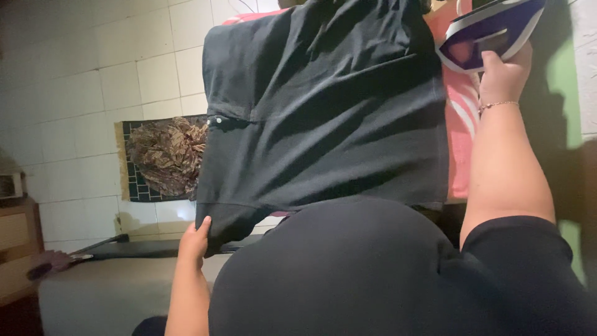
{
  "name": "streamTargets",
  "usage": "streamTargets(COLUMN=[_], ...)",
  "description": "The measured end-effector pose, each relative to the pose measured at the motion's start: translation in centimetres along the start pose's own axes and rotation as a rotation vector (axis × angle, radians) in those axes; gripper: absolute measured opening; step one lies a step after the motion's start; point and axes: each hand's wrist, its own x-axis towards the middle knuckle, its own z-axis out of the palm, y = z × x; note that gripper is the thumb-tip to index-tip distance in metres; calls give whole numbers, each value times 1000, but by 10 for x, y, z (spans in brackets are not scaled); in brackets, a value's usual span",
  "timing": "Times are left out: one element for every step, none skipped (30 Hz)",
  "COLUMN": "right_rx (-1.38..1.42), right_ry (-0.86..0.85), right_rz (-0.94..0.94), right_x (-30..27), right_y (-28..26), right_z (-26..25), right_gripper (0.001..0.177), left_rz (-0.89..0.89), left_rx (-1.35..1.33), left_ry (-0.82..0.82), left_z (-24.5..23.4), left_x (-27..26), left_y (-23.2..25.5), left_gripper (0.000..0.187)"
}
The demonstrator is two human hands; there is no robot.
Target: Ironing and folding a variety of clothing items on an ironing board.
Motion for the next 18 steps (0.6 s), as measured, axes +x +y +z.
streamTargets(right_rx=[-63,-125,-126,-115,-106,-108,-94,-79,-81,-296,-510,-511,-580,-645,-647,-800,-941,-941], right_ry=[3,5,7,-6,-18,-16,-53,-90,-88,-26,37,40,128,215,215,45,-136,-135], right_rz=[6,12,11,-6,-21,-19,-58,-96,-92,-213,-339,-341,-210,-78,-78,160,395,393], right_x=[1,1,2,3,2,1,-1,-3,-12,-21,-26,-43,-60,-77,-103,-130,-156,-177], right_y=[0,-1,-1,-1,-1,-6,-11,-16,-24,-33,-43,-32,-23,-14,-42,-70,-98,-98], right_z=[-3,-5,-6,-7,-8,-8,-8,-8,-10,-11,-11,-20,-31,-41,-32,-22,-11,-12], right_gripper=[53,48,48,52,55,55,58,62,62,65,69,69,65,63,63,48,43,43], left_rz=[13,26,27,23,18,17,-7,-30,-32,-28,-19,-16,30,76,76,126,179,181], left_rx=[-6,-12,-11,-1,11,14,16,18,22,10,-7,-6,-41,-77,-77,-102,-130,-132], left_ry=[-17,-34,-35,-39,-43,-45,-53,-60,-62,-68,-74,-75,-69,-63,-65,-54,-42,-42], left_z=[0,1,2,3,3,4,6,7,7,6,7,8,10,12,12,11,11,10], left_x=[4,9,10,11,11,9,6,2,6,10,15,15,14,14,15,16,17,52], left_y=[-4,-7,-6,-5,-4,3,9,14,9,3,0,1,1,1,-3,-7,-11,-39], left_gripper=[47,48,48,48,48,48,47,47,47,47,46,46,47,47,47,47,47,47])
